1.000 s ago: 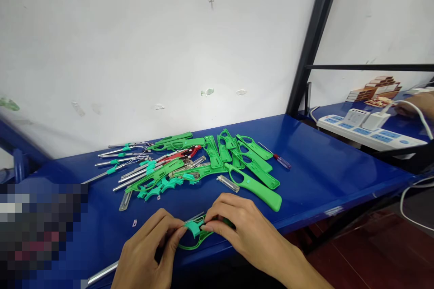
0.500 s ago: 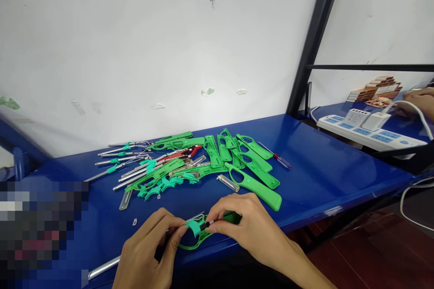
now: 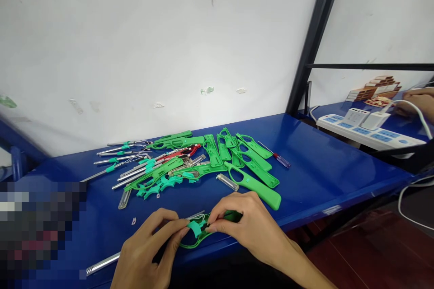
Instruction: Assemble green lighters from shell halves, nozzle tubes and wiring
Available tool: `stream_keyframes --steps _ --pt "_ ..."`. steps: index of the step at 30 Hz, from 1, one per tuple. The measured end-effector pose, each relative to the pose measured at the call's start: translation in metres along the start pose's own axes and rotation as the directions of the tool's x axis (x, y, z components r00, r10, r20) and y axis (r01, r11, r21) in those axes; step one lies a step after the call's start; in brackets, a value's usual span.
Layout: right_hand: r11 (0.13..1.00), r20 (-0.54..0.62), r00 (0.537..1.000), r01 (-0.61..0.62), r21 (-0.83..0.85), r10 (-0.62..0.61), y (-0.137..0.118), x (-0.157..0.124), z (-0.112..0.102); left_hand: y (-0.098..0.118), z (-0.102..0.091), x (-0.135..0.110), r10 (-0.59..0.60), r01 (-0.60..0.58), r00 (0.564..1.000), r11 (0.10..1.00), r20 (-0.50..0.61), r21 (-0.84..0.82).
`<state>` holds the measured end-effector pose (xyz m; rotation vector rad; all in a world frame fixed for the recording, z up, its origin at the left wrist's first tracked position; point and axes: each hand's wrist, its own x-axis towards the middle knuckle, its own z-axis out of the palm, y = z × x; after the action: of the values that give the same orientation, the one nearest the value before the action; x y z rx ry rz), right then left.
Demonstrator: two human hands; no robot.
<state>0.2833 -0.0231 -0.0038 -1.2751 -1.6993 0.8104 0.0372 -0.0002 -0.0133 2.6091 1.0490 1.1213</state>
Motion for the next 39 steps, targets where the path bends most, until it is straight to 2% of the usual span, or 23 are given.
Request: stream_keyframes --steps 9,15,24,28,39 --pt "0.999 0.012 0.999 0.053 0.004 -0.053 -0.001 -0.002 -0.001 -0.005 0.001 -0.003 0.059 -0.059 0.998 0.997 -0.008 0.055" --pt "0.998 0.021 0.998 0.064 -0.009 -0.064 -0.002 -0.002 -0.002 -0.009 0.002 -0.004 0.063 -0.062 0.997 0.998 -0.034 0.030" --pt "0.997 0.013 0.997 0.071 -0.019 -0.071 0.000 -0.002 -0.002 -0.009 0.001 -0.005 0.086 -0.087 0.996 0.992 0.022 0.093" --pt "0.993 0.007 0.994 0.113 -0.024 -0.113 -0.001 -0.001 -0.001 -0.011 0.004 -0.005 0.086 -0.087 0.996 0.990 0.016 0.114" --pt "0.991 0.011 0.991 0.133 -0.014 -0.132 -0.001 -0.001 -0.001 -0.011 0.004 -0.004 0.120 -0.119 0.993 0.987 -0.002 0.103"
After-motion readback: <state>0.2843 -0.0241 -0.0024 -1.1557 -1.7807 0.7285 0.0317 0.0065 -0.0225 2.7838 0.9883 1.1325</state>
